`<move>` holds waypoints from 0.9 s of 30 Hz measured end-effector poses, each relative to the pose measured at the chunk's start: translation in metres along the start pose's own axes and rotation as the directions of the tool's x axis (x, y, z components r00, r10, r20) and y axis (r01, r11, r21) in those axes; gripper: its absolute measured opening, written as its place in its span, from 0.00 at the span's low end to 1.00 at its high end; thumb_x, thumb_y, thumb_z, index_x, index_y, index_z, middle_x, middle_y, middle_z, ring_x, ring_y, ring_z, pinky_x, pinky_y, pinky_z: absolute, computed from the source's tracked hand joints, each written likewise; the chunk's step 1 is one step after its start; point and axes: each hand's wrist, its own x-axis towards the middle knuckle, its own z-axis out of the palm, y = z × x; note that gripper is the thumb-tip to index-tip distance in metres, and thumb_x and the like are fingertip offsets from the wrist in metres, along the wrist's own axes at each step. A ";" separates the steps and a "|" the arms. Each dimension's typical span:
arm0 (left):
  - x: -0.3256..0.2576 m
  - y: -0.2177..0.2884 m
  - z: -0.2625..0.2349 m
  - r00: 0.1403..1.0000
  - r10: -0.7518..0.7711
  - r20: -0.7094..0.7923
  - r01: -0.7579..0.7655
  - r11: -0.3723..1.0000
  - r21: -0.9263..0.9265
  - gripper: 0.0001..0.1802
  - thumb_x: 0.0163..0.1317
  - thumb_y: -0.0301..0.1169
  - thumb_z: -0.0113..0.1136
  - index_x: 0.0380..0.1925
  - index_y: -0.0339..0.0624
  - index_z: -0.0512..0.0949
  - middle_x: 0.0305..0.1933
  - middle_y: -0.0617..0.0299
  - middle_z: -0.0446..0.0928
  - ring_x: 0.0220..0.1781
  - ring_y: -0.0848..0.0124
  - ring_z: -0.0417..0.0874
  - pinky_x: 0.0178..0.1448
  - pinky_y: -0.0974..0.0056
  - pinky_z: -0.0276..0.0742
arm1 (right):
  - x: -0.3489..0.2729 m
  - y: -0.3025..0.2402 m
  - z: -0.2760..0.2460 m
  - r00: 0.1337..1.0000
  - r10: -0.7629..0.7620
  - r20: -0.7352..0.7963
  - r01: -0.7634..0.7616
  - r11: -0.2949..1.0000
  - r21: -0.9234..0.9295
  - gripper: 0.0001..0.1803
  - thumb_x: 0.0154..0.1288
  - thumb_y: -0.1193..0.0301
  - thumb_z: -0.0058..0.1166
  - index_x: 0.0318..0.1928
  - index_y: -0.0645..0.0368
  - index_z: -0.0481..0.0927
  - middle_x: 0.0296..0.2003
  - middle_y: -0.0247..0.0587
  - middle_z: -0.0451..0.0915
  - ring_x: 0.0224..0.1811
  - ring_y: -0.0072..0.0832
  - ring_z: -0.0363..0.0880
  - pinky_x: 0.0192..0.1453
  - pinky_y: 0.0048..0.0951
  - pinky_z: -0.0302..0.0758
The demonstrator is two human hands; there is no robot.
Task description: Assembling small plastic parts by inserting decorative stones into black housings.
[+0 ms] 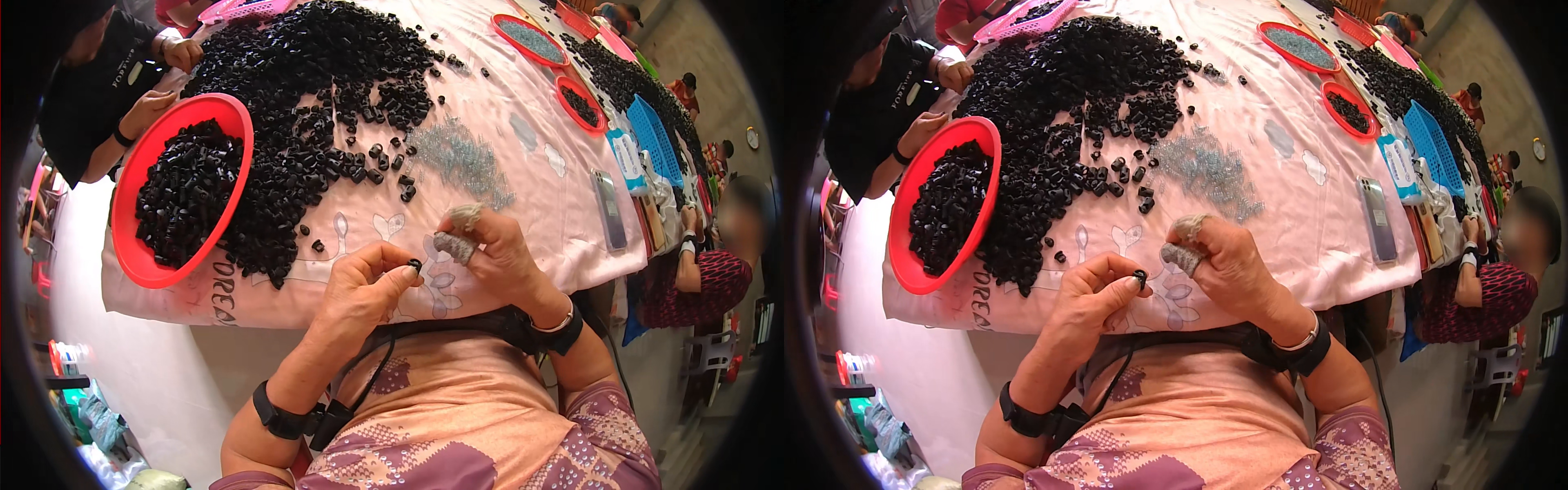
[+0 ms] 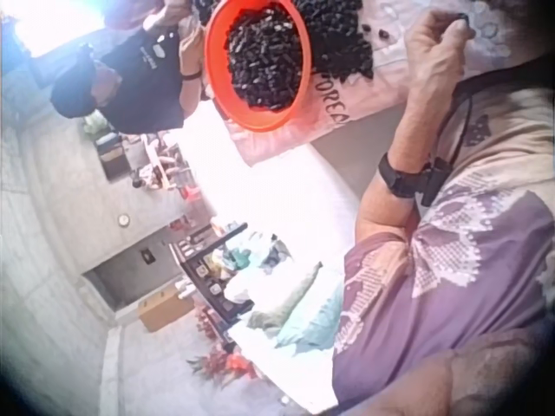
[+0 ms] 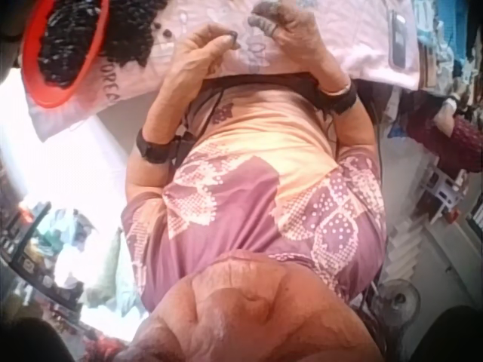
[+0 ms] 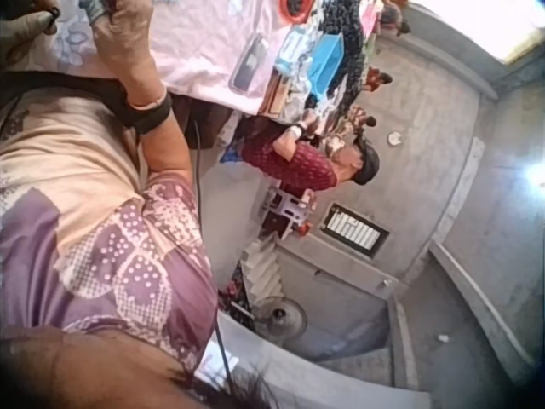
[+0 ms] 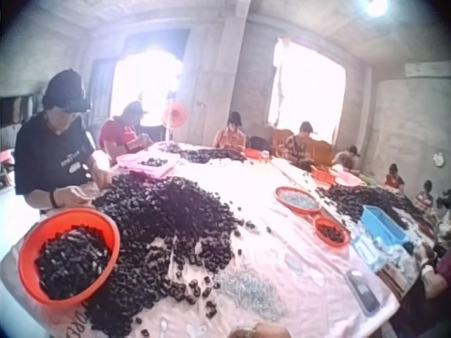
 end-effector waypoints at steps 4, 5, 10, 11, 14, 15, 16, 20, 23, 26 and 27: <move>0.000 0.000 0.000 1.000 -0.006 -0.008 0.006 1.000 0.007 0.08 0.65 0.29 0.58 0.41 0.36 0.77 0.33 0.62 0.81 0.21 0.87 0.68 0.21 0.79 0.62 | -0.001 -0.015 0.001 0.969 0.225 0.102 -0.246 0.840 0.484 0.06 0.63 0.77 0.59 0.40 0.63 0.79 0.32 0.29 0.77 0.34 0.14 0.75 0.37 0.19 0.76; 0.000 0.000 0.000 1.000 -0.006 0.000 0.006 1.000 -0.001 0.08 0.65 0.28 0.58 0.41 0.36 0.77 0.33 0.63 0.81 0.21 0.87 0.68 0.22 0.79 0.62 | -0.001 -0.016 0.003 0.968 0.229 0.101 -0.249 0.838 0.485 0.06 0.63 0.77 0.59 0.40 0.63 0.79 0.32 0.29 0.77 0.34 0.14 0.75 0.37 0.19 0.76; -0.001 0.002 0.002 1.000 -0.016 -0.006 0.016 1.000 0.013 0.08 0.65 0.28 0.57 0.41 0.37 0.78 0.33 0.65 0.81 0.21 0.88 0.67 0.22 0.80 0.61 | -0.006 -0.019 0.010 0.977 0.159 0.145 -0.215 0.767 0.605 0.06 0.65 0.79 0.56 0.42 0.64 0.78 0.35 0.32 0.79 0.38 0.17 0.79 0.39 0.18 0.77; -0.001 0.002 0.002 1.000 -0.011 0.002 0.011 1.000 0.008 0.08 0.65 0.28 0.58 0.41 0.37 0.78 0.33 0.65 0.81 0.22 0.88 0.67 0.22 0.80 0.61 | -0.007 -0.019 0.011 0.977 0.159 0.145 -0.215 0.766 0.605 0.06 0.65 0.79 0.56 0.42 0.64 0.78 0.35 0.32 0.79 0.38 0.17 0.79 0.39 0.18 0.77; -0.002 0.001 0.001 1.000 0.001 0.009 -0.001 1.000 0.004 0.08 0.65 0.29 0.58 0.41 0.37 0.78 0.33 0.66 0.81 0.22 0.89 0.67 0.22 0.80 0.60 | -0.008 -0.019 0.013 0.982 0.143 0.121 -0.187 0.794 0.579 0.06 0.65 0.79 0.54 0.43 0.65 0.78 0.35 0.34 0.80 0.39 0.19 0.80 0.40 0.20 0.78; -0.003 0.001 0.001 1.000 0.008 0.009 -0.008 1.000 0.006 0.08 0.65 0.29 0.58 0.41 0.37 0.78 0.33 0.66 0.81 0.22 0.89 0.67 0.22 0.80 0.59 | -0.008 -0.020 0.013 0.987 0.124 0.107 -0.162 0.833 0.529 0.06 0.65 0.80 0.54 0.42 0.65 0.78 0.34 0.35 0.81 0.39 0.20 0.81 0.39 0.21 0.78; -0.003 0.001 0.001 1.000 0.008 0.008 -0.008 1.000 0.006 0.08 0.65 0.29 0.58 0.41 0.37 0.78 0.33 0.66 0.81 0.22 0.89 0.67 0.22 0.80 0.59 | -0.008 -0.020 0.013 0.990 0.103 0.094 -0.136 0.869 0.476 0.06 0.64 0.81 0.54 0.42 0.66 0.78 0.33 0.36 0.81 0.38 0.21 0.81 0.39 0.23 0.78; -0.002 0.002 0.002 1.000 0.013 -0.009 -0.013 0.999 0.032 0.08 0.65 0.29 0.58 0.40 0.37 0.78 0.33 0.66 0.81 0.23 0.89 0.67 0.23 0.80 0.60 | -0.005 -0.020 0.012 0.998 0.031 0.049 -0.047 0.928 0.371 0.09 0.59 0.82 0.57 0.41 0.65 0.78 0.31 0.40 0.81 0.35 0.26 0.82 0.37 0.25 0.77; -0.002 0.001 0.003 1.000 0.019 -0.014 -0.018 0.999 0.038 0.08 0.64 0.29 0.59 0.40 0.37 0.79 0.32 0.66 0.81 0.23 0.89 0.68 0.23 0.80 0.61 | -0.003 -0.019 0.012 0.992 -0.125 -0.009 0.125 0.981 0.146 0.11 0.55 0.83 0.59 0.40 0.63 0.79 0.29 0.44 0.81 0.32 0.32 0.82 0.35 0.28 0.76; -0.002 -0.001 0.003 0.999 0.027 -0.021 -0.026 0.998 0.060 0.08 0.64 0.29 0.59 0.40 0.36 0.79 0.32 0.66 0.81 0.23 0.88 0.68 0.24 0.79 0.62 | -0.001 -0.019 0.010 0.983 -0.184 -0.013 0.185 0.978 0.100 0.11 0.52 0.83 0.60 0.39 0.62 0.79 0.29 0.45 0.80 0.30 0.36 0.80 0.34 0.30 0.75; -0.001 -0.001 0.003 0.999 0.037 -0.028 -0.034 0.995 0.089 0.08 0.64 0.29 0.59 0.40 0.36 0.79 0.32 0.66 0.81 0.24 0.88 0.68 0.24 0.80 0.62 | -0.001 -0.019 0.010 0.980 -0.197 -0.001 0.197 0.978 0.073 0.11 0.52 0.82 0.60 0.39 0.62 0.79 0.29 0.44 0.80 0.30 0.37 0.80 0.33 0.31 0.75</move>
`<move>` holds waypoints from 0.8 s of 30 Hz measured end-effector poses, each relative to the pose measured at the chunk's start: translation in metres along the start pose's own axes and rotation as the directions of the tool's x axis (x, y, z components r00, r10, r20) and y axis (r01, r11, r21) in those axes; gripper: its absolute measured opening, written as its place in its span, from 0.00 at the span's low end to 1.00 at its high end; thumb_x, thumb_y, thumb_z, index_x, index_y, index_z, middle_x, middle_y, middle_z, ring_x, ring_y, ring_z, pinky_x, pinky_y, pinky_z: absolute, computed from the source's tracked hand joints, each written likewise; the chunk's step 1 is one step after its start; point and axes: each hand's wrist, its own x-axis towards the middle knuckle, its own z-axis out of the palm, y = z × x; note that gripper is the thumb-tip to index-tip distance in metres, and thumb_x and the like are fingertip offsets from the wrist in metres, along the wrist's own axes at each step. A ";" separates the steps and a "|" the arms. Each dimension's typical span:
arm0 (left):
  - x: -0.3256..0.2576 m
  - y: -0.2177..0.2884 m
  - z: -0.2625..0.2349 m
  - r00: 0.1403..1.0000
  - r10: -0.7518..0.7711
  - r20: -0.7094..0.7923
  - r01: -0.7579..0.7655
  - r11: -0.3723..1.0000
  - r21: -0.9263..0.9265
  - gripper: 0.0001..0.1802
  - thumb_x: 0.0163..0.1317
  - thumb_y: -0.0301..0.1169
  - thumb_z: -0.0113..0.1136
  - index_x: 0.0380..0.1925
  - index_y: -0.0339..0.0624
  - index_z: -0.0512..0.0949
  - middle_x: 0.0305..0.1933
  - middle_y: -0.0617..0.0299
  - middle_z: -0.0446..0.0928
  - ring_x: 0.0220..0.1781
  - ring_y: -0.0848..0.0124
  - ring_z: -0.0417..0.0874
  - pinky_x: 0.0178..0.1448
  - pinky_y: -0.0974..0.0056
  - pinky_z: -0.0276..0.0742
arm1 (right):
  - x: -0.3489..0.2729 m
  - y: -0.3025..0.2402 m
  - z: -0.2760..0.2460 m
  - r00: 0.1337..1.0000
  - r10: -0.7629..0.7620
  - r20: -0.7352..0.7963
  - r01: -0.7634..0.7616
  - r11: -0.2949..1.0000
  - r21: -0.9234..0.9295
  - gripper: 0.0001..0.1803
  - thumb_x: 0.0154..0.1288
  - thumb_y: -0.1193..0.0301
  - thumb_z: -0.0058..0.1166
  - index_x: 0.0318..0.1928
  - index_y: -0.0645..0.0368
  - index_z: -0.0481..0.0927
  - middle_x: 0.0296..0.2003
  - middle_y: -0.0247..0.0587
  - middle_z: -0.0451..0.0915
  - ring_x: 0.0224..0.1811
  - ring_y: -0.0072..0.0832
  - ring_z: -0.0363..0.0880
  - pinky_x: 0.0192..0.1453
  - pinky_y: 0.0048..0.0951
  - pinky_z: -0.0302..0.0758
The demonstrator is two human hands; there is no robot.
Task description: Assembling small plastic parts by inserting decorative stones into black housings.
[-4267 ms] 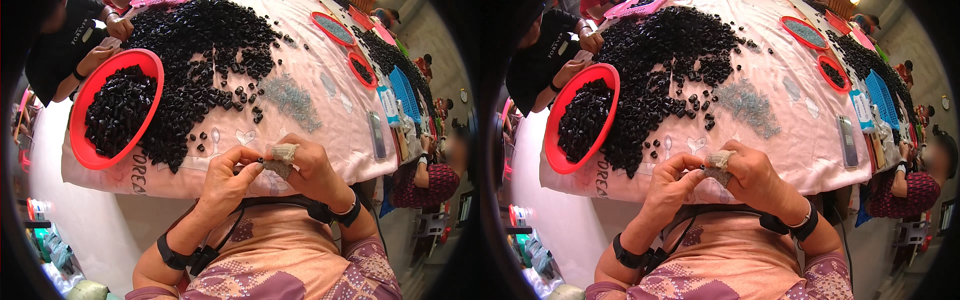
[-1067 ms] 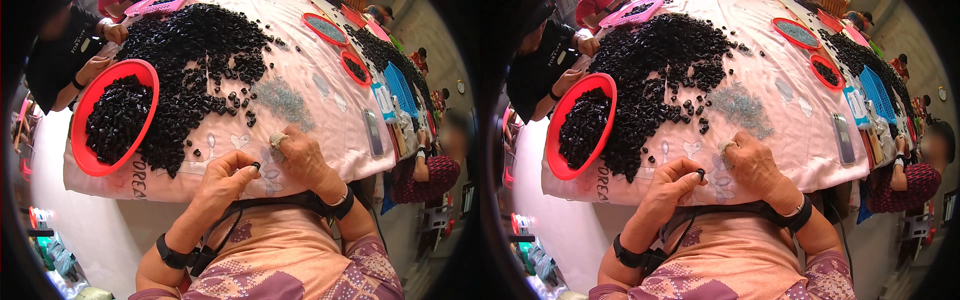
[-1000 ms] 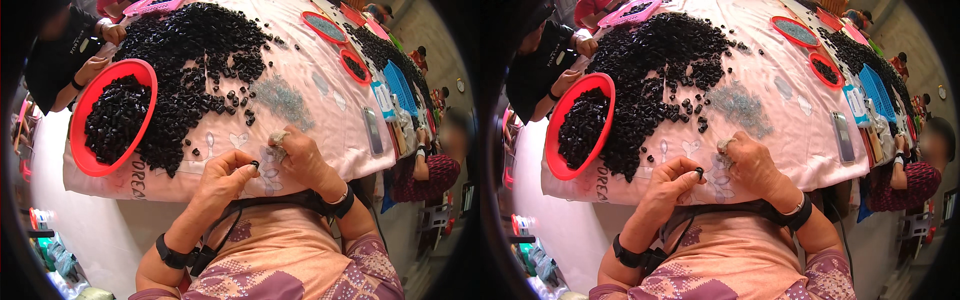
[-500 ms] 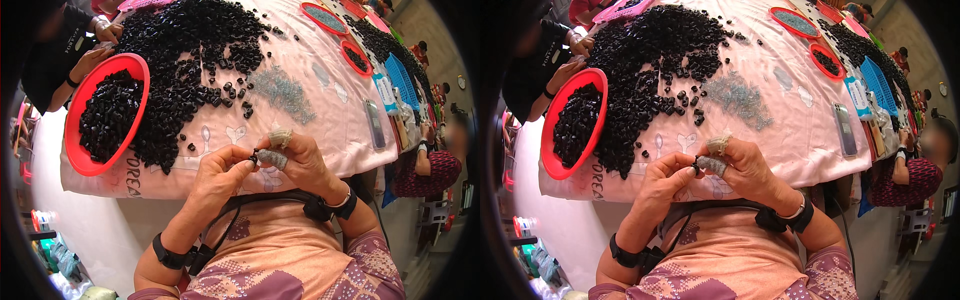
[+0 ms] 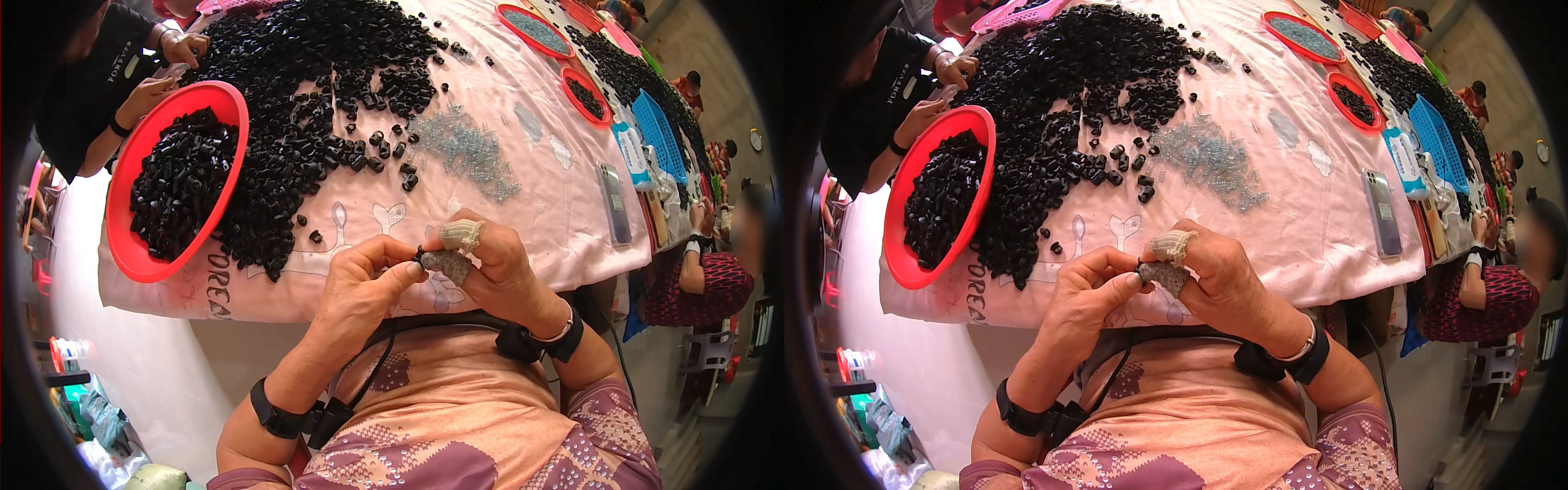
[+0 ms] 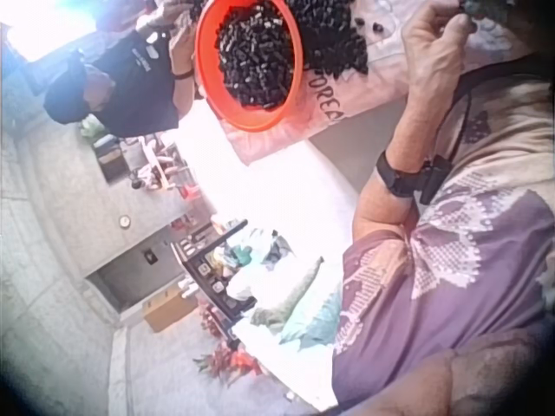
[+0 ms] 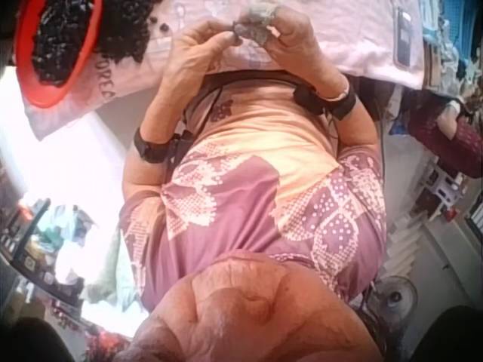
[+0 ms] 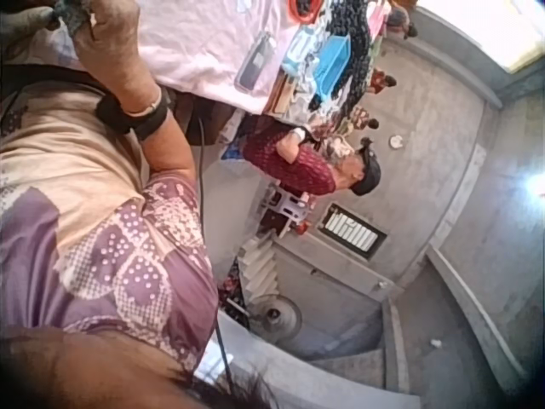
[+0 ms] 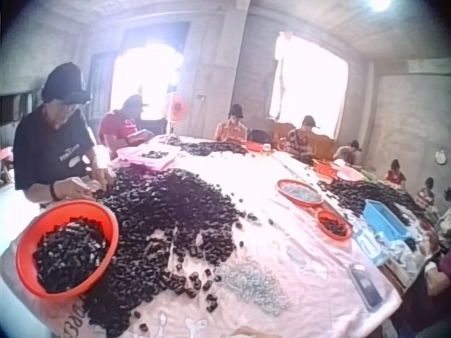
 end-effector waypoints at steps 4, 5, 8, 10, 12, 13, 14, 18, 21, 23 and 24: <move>0.000 -0.003 0.001 1.000 0.007 -0.003 -0.007 1.000 -0.030 0.08 0.64 0.29 0.59 0.40 0.36 0.78 0.32 0.66 0.81 0.24 0.88 0.68 0.23 0.80 0.62 | -0.001 0.003 0.001 1.000 0.007 0.005 -0.007 1.000 -0.011 0.11 0.52 0.83 0.60 0.38 0.62 0.79 0.30 0.42 0.80 0.30 0.37 0.80 0.34 0.32 0.75; -0.002 0.000 0.003 1.000 -0.012 -0.004 0.012 0.998 -0.064 0.09 0.65 0.29 0.59 0.41 0.36 0.78 0.33 0.65 0.81 0.23 0.88 0.68 0.23 0.80 0.63 | -0.002 0.003 0.002 1.000 0.006 0.004 -0.006 1.000 -0.011 0.11 0.52 0.83 0.60 0.38 0.62 0.79 0.30 0.42 0.80 0.30 0.37 0.80 0.34 0.32 0.75; -0.002 0.001 0.002 1.000 -0.021 0.010 0.022 0.993 -0.116 0.09 0.66 0.29 0.57 0.41 0.36 0.77 0.33 0.64 0.81 0.22 0.88 0.68 0.23 0.81 0.64 | -0.005 0.004 0.005 0.998 0.049 -0.026 -0.047 0.996 0.078 0.11 0.53 0.83 0.60 0.38 0.63 0.79 0.30 0.42 0.80 0.31 0.36 0.79 0.35 0.31 0.74; -0.002 0.001 0.002 1.000 -0.011 0.025 0.014 0.991 -0.134 0.08 0.66 0.29 0.57 0.42 0.37 0.77 0.33 0.64 0.81 0.22 0.87 0.68 0.22 0.81 0.64 | -0.007 0.005 0.008 0.993 0.113 -0.024 -0.107 0.979 0.175 0.10 0.54 0.82 0.61 0.38 0.63 0.79 0.30 0.42 0.80 0.31 0.35 0.78 0.36 0.30 0.74; -0.002 0.002 0.002 0.999 -0.019 0.029 0.023 0.990 -0.140 0.08 0.67 0.29 0.56 0.41 0.37 0.77 0.33 0.64 0.80 0.21 0.87 0.68 0.22 0.80 0.64 | -0.008 0.007 0.009 0.993 0.118 -0.029 -0.112 0.979 0.173 0.10 0.54 0.82 0.61 0.38 0.63 0.79 0.30 0.41 0.80 0.31 0.35 0.78 0.36 0.30 0.73; -0.002 0.002 0.002 0.999 -0.018 0.029 0.022 0.990 -0.139 0.08 0.67 0.29 0.56 0.41 0.37 0.77 0.33 0.64 0.80 0.21 0.87 0.68 0.22 0.80 0.64 | -0.008 0.007 0.009 0.992 0.125 -0.034 -0.117 0.978 0.170 0.10 0.54 0.81 0.62 0.37 0.63 0.79 0.29 0.41 0.80 0.31 0.34 0.78 0.36 0.29 0.73; -0.002 0.002 0.002 1.000 -0.008 0.026 0.012 0.991 -0.135 0.08 0.67 0.29 0.56 0.41 0.37 0.77 0.32 0.66 0.79 0.21 0.87 0.68 0.22 0.81 0.64 | -0.007 0.005 0.007 0.992 0.124 -0.034 -0.116 0.978 0.171 0.10 0.54 0.81 0.62 0.37 0.63 0.79 0.29 0.41 0.80 0.31 0.34 0.78 0.36 0.29 0.73; -0.001 0.000 0.001 1.000 0.012 0.021 -0.010 0.996 -0.093 0.07 0.67 0.29 0.56 0.40 0.38 0.77 0.28 0.72 0.74 0.21 0.88 0.67 0.22 0.81 0.62 | -0.005 0.003 0.005 0.995 0.101 -0.009 -0.098 0.981 0.166 0.09 0.54 0.80 0.63 0.37 0.62 0.80 0.30 0.39 0.80 0.32 0.31 0.77 0.37 0.28 0.72; 0.000 -0.001 -0.001 0.999 0.013 0.052 -0.006 0.991 -0.135 0.07 0.66 0.30 0.58 0.39 0.38 0.77 0.27 0.74 0.70 0.22 0.89 0.66 0.22 0.80 0.61 | -0.005 0.002 0.004 0.993 0.114 -0.003 -0.112 0.977 0.180 0.09 0.55 0.79 0.63 0.37 0.61 0.80 0.30 0.39 0.79 0.32 0.29 0.77 0.37 0.28 0.72; -0.001 0.001 0.000 0.999 0.003 0.045 0.003 0.993 -0.119 0.07 0.65 0.30 0.58 0.39 0.38 0.77 0.27 0.74 0.70 0.22 0.89 0.66 0.22 0.80 0.61 | -0.006 0.002 0.004 0.992 0.129 -0.001 -0.126 0.976 0.180 0.09 0.55 0.79 0.63 0.37 0.61 0.80 0.30 0.38 0.78 0.32 0.29 0.77 0.37 0.27 0.72; -0.002 0.001 0.000 0.999 -0.007 0.038 0.011 0.994 -0.106 0.07 0.65 0.30 0.58 0.39 0.38 0.77 0.28 0.74 0.71 0.22 0.89 0.65 0.22 0.80 0.60 | -0.006 0.002 0.004 0.991 0.137 -0.003 -0.134 0.971 0.197 0.08 0.56 0.79 0.63 0.38 0.61 0.80 0.30 0.38 0.78 0.32 0.28 0.77 0.37 0.27 0.72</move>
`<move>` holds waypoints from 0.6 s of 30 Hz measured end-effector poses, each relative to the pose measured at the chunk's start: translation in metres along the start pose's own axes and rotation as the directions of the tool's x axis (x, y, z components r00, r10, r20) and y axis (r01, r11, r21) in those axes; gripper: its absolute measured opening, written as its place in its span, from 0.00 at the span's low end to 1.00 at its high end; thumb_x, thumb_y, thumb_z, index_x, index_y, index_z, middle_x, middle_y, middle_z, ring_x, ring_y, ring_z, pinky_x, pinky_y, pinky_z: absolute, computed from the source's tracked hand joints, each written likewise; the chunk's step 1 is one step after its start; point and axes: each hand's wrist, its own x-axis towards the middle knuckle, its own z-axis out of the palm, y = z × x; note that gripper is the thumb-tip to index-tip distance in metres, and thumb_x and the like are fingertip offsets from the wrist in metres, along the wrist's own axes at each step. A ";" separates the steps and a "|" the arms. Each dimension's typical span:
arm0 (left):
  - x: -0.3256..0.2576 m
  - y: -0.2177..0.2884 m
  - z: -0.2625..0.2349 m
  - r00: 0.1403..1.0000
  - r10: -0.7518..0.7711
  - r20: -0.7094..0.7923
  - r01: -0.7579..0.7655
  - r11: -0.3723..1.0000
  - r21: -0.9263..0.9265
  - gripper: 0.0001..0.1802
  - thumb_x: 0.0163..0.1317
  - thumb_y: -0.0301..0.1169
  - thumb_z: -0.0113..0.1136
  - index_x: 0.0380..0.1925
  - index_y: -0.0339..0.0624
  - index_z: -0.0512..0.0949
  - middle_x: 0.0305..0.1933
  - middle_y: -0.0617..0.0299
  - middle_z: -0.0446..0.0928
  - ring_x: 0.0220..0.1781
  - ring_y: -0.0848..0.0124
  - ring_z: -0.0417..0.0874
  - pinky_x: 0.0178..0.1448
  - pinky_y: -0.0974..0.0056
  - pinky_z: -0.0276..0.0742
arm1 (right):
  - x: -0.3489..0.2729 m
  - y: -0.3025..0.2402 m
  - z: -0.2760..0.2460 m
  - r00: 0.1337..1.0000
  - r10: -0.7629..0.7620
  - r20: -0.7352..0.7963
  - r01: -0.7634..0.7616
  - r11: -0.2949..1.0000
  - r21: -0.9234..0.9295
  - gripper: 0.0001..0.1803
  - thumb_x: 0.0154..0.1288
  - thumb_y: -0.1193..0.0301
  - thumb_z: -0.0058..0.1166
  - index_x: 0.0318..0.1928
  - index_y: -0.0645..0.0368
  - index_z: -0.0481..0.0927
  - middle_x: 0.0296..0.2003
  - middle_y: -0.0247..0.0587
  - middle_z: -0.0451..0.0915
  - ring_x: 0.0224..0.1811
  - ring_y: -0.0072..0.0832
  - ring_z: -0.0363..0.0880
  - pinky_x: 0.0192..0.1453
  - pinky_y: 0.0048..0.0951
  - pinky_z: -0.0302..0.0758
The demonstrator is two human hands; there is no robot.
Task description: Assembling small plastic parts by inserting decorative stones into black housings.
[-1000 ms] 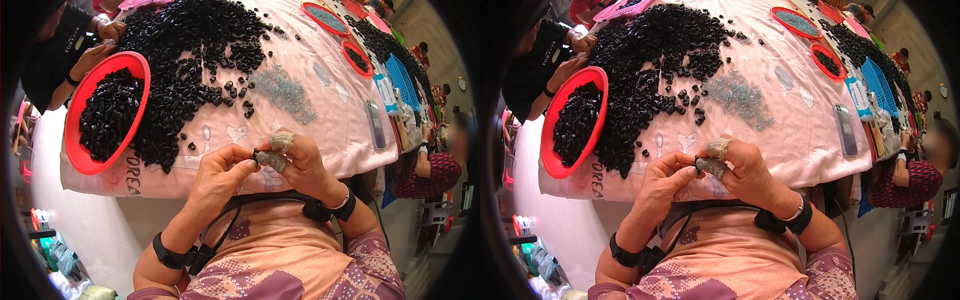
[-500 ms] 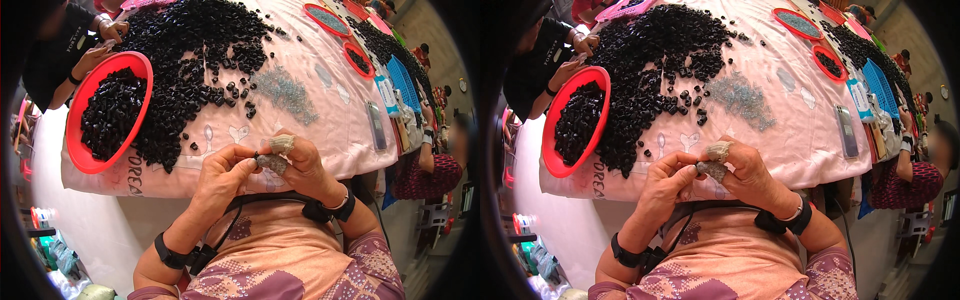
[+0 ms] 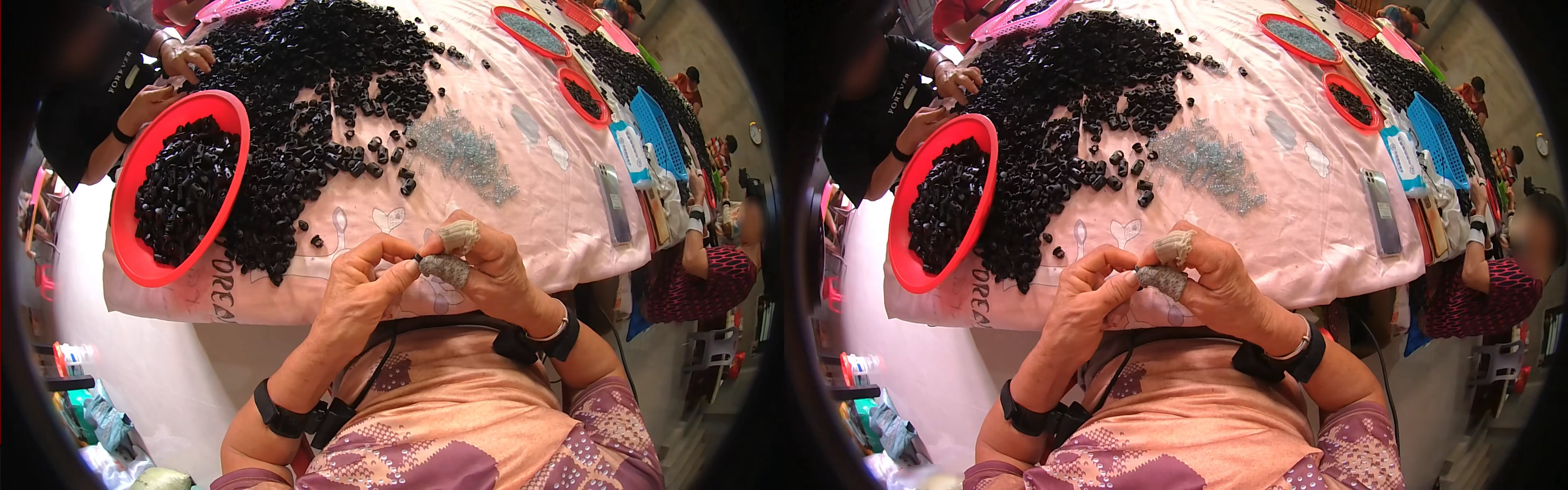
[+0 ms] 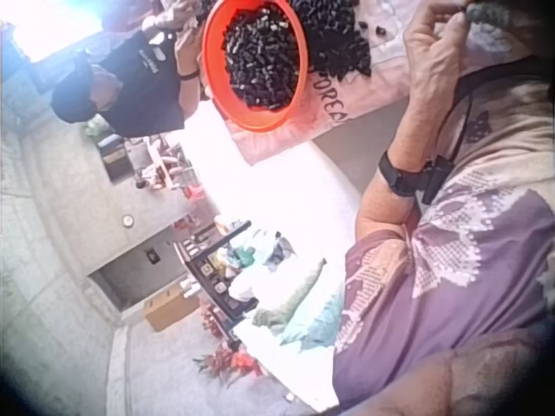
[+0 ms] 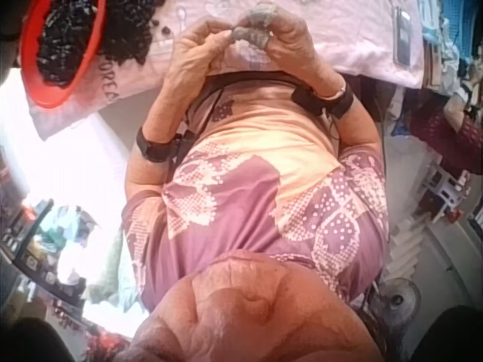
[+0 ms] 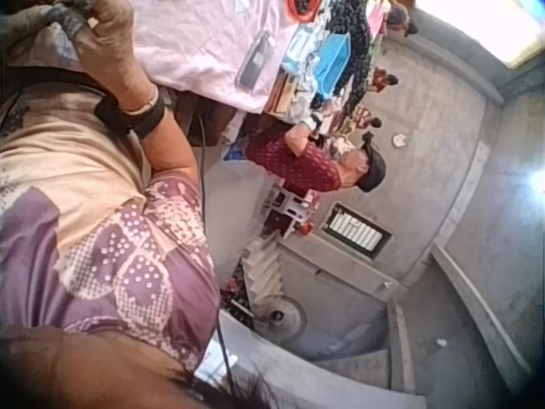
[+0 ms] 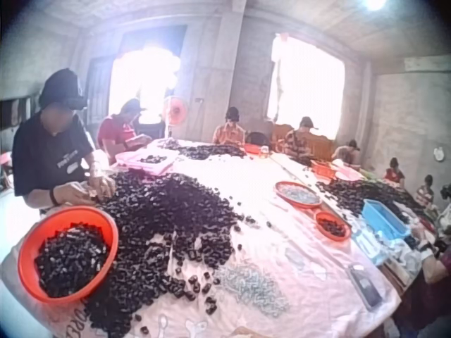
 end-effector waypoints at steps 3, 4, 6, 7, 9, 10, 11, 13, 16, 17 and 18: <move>0.001 0.000 0.001 1.000 0.022 -0.004 -0.022 1.000 -0.010 0.07 0.64 0.29 0.58 0.38 0.39 0.78 0.26 0.74 0.71 0.21 0.89 0.65 0.22 0.80 0.60 | -0.001 0.004 0.000 1.000 -0.007 0.000 0.007 1.000 0.013 0.08 0.56 0.79 0.63 0.38 0.61 0.80 0.29 0.38 0.77 0.32 0.27 0.77 0.37 0.26 0.72; 0.001 0.001 0.002 1.000 0.021 -0.003 -0.021 1.000 -0.010 0.07 0.64 0.29 0.58 0.38 0.39 0.78 0.26 0.74 0.71 0.21 0.89 0.65 0.22 0.80 0.60 | -0.001 0.005 0.000 1.000 -0.023 0.003 0.023 1.000 0.009 0.08 0.56 0.79 0.63 0.38 0.61 0.80 0.29 0.38 0.77 0.32 0.27 0.76 0.36 0.25 0.72; 0.000 0.002 0.002 1.000 0.011 -0.024 -0.010 1.000 0.004 0.06 0.63 0.29 0.57 0.37 0.39 0.78 0.24 0.75 0.70 0.20 0.89 0.65 0.22 0.79 0.60 | 0.000 0.000 0.000 1.000 -0.020 0.012 0.020 1.000 -0.005 0.08 0.57 0.79 0.62 0.38 0.61 0.80 0.29 0.38 0.77 0.31 0.27 0.76 0.35 0.26 0.72; 0.000 0.002 0.001 1.000 0.010 -0.025 -0.010 1.000 0.003 0.06 0.63 0.29 0.57 0.37 0.39 0.78 0.24 0.75 0.70 0.20 0.89 0.65 0.22 0.79 0.60 | 0.000 -0.003 0.000 1.000 -0.018 0.019 0.019 1.000 -0.020 0.08 0.57 0.79 0.62 0.38 0.62 0.80 0.29 0.38 0.77 0.31 0.26 0.76 0.34 0.27 0.72; 0.000 0.002 0.000 1.000 0.005 -0.026 -0.006 0.999 -0.045 0.06 0.62 0.29 0.58 0.36 0.39 0.78 0.23 0.75 0.70 0.20 0.89 0.65 0.22 0.79 0.60 | 0.002 -0.008 0.000 0.999 -0.046 0.024 0.048 0.997 -0.069 0.09 0.55 0.78 0.64 0.38 0.62 0.80 0.29 0.39 0.77 0.31 0.29 0.77 0.34 0.28 0.73; 0.000 0.002 0.000 1.000 0.005 -0.028 -0.007 0.999 -0.046 0.06 0.62 0.29 0.58 0.36 0.39 0.78 0.23 0.75 0.70 0.20 0.89 0.65 0.22 0.79 0.60 | 0.002 -0.009 -0.001 0.997 -0.074 0.028 0.077 0.990 -0.119 0.11 0.53 0.76 0.66 0.37 0.62 0.79 0.29 0.40 0.78 0.31 0.31 0.77 0.33 0.30 0.73; 0.000 0.002 -0.001 1.000 -0.007 -0.026 0.005 0.998 -0.063 0.06 0.62 0.29 0.58 0.36 0.39 0.79 0.23 0.75 0.70 0.21 0.89 0.66 0.23 0.79 0.61 | 0.003 -0.010 -0.002 0.997 -0.074 0.029 0.077 0.990 -0.119 0.11 0.53 0.76 0.66 0.37 0.62 0.79 0.29 0.40 0.78 0.31 0.31 0.77 0.33 0.30 0.73; 0.000 0.003 0.000 0.999 -0.018 -0.026 0.016 0.997 -0.081 0.05 0.62 0.28 0.58 0.36 0.39 0.79 0.24 0.75 0.70 0.22 0.89 0.66 0.24 0.79 0.62 | 0.005 -0.011 -0.004 0.976 -0.208 0.066 0.218 0.907 -0.361 0.17 0.46 0.69 0.70 0.36 0.62 0.79 0.30 0.42 0.77 0.30 0.38 0.77 0.33 0.34 0.73; -0.001 0.005 0.007 0.999 -0.013 -0.043 0.010 0.997 -0.082 0.05 0.61 0.27 0.59 0.36 0.39 0.79 0.25 0.75 0.70 0.25 0.89 0.67 0.26 0.80 0.62 | 0.003 -0.008 -0.003 0.959 -0.261 0.109 0.273 0.753 -0.598 0.21 0.38 0.64 0.70 0.34 0.60 0.79 0.30 0.42 0.75 0.31 0.40 0.76 0.36 0.38 0.72; -0.001 0.005 0.007 0.998 -0.023 -0.054 0.018 0.996 -0.089 0.05 0.61 0.27 0.59 0.36 0.39 0.79 0.25 0.75 0.70 0.26 0.89 0.67 0.27 0.80 0.63 | 0.003 -0.006 -0.002 0.960 -0.260 0.108 0.271 0.754 -0.598 0.21 0.38 0.64 0.70 0.34 0.60 0.79 0.30 0.42 0.75 0.31 0.40 0.76 0.36 0.38 0.72; -0.002 0.004 0.008 0.997 -0.033 -0.064 0.027 0.995 -0.097 0.04 0.61 0.26 0.59 0.35 0.39 0.79 0.26 0.75 0.71 0.27 0.89 0.67 0.29 0.80 0.63 | 0.003 -0.005 -0.002 0.949 -0.277 0.152 0.307 0.695 -0.650 0.21 0.36 0.64 0.68 0.33 0.60 0.78 0.29 0.41 0.74 0.32 0.39 0.75 0.37 0.37 0.70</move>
